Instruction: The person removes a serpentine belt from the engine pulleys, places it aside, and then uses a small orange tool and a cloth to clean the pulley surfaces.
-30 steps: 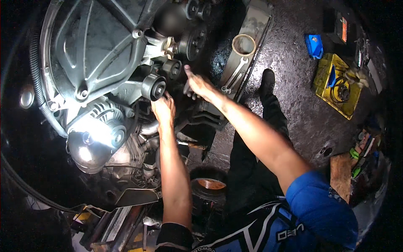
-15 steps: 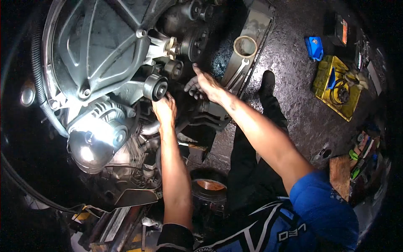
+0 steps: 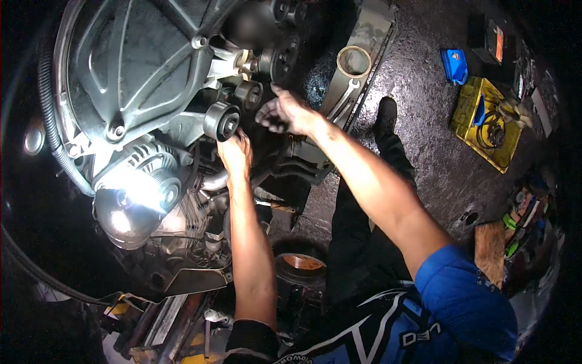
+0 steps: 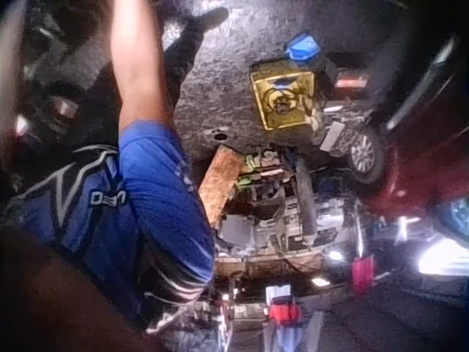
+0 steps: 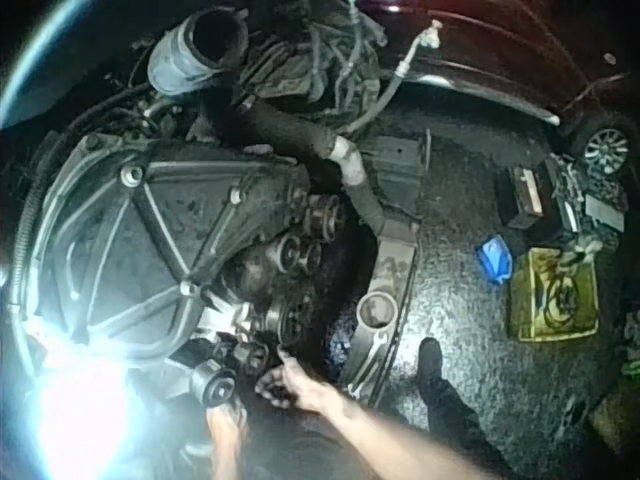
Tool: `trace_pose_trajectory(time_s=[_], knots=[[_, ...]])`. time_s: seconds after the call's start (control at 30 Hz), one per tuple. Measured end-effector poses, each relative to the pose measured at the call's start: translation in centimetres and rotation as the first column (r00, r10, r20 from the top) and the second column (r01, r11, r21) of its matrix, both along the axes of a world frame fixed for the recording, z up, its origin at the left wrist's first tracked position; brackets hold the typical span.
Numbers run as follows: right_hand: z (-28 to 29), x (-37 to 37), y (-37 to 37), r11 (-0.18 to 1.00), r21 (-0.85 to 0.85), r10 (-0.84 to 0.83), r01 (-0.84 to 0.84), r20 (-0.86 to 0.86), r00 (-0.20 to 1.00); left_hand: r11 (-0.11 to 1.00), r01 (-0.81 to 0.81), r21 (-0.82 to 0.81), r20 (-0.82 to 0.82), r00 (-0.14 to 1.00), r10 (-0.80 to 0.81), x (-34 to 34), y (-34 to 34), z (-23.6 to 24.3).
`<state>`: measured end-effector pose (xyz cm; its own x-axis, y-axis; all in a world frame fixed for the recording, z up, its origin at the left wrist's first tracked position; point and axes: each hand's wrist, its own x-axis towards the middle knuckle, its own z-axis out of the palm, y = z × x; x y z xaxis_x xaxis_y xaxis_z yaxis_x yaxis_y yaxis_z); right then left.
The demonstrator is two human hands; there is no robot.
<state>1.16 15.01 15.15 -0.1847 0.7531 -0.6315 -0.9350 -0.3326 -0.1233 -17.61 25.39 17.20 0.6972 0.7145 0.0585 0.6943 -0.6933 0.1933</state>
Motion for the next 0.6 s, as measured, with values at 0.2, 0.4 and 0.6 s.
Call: trace_pose_trajectory(time_s=[0.2,0.4,0.6], knots=[[-1.9,-2.6,-7.3,0.982,-0.186,0.068,0.041,0.543,0.837,1.0,0.004,-0.031,-0.036,0.999,-0.005,-1.2,0.3,0.2],[-7.6,-1.5,-14.4,0.947,-0.294,0.313,-0.13,0.754,0.578,0.995,-0.092,0.029,-0.003,0.996,0.093,-0.2,-2.9,2.7],[-3.3,5.9,-14.9,0.897,-0.436,0.424,0.067,0.894,0.141,0.968,0.05,-0.245,0.134,0.991,-0.017,5.5,-12.7,6.0]])
